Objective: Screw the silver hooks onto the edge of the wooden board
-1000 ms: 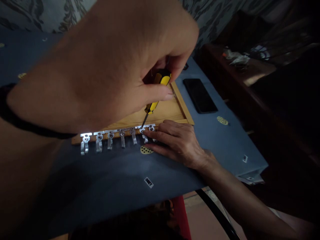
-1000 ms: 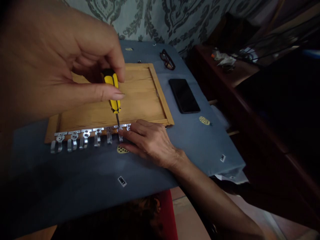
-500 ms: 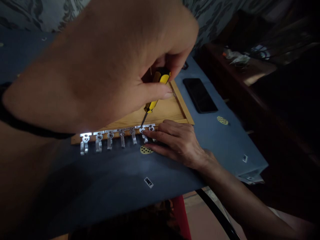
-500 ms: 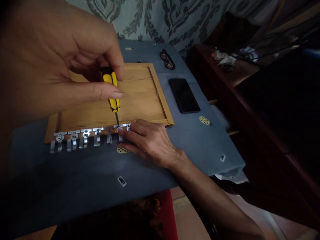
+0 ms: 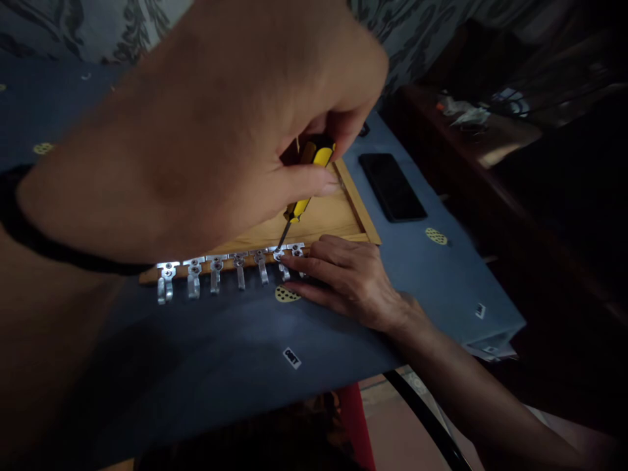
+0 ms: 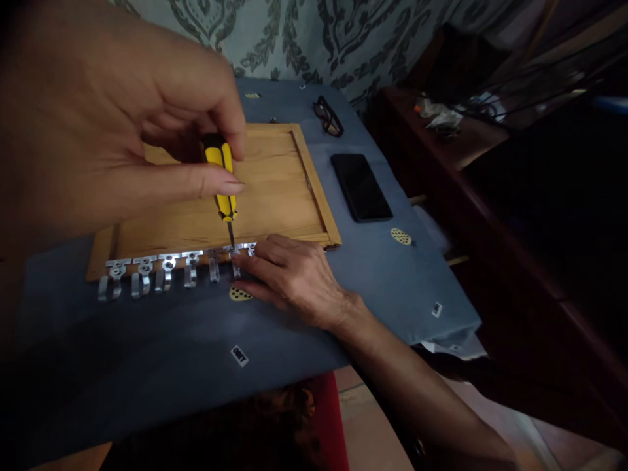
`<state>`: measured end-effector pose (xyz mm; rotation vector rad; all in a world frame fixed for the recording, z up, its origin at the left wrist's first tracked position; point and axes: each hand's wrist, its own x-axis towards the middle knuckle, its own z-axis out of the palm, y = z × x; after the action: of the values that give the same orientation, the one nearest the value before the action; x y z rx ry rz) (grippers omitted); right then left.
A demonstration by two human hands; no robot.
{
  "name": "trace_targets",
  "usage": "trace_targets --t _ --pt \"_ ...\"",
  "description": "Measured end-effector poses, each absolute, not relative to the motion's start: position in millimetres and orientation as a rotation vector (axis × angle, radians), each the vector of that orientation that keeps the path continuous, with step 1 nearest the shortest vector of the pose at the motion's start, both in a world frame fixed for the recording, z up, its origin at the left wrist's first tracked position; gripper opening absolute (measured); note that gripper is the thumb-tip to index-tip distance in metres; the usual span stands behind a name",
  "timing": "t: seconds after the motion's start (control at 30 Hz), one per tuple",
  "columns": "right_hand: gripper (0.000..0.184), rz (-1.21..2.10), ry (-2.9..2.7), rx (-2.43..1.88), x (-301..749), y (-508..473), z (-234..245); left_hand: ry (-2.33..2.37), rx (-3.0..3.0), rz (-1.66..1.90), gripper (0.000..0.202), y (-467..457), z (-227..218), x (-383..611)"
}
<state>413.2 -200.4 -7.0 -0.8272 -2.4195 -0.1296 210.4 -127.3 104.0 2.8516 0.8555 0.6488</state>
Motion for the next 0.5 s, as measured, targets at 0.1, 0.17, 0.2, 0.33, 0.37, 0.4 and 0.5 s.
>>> trace_targets --t 0.1,0.17,0.2,0.33,0.37,0.4,0.5 --pt "0.026 -0.144 -2.421 -0.826 412.8 -199.8 -7.6 0.913 2.839 0.628 0.027 -128.0 105.3 211.6" --pt "0.026 -0.145 -2.420 -0.823 412.9 -199.5 -8.0 0.950 2.760 0.619 0.027 -127.8 104.8 211.6" --pt "0.026 -0.140 -2.419 -0.820 413.0 -199.4 -8.2 0.973 2.723 0.616 0.028 -127.6 104.2 211.3" --pt "0.025 -0.133 -2.424 -0.830 414.2 -199.5 -8.7 0.967 2.741 0.620 0.031 -127.0 102.7 209.4" --pt "0.025 -0.135 -2.428 -0.835 414.4 -199.4 -8.8 0.946 2.768 0.625 0.031 -127.1 103.1 209.0" --pt "0.025 -0.139 -2.432 -0.838 414.4 -199.3 -8.8 0.932 2.789 0.625 0.031 -127.3 103.8 208.6" --pt "0.026 -0.140 -2.428 -0.836 414.0 -198.6 -8.9 0.930 2.832 0.603 0.031 -126.2 105.2 205.7"
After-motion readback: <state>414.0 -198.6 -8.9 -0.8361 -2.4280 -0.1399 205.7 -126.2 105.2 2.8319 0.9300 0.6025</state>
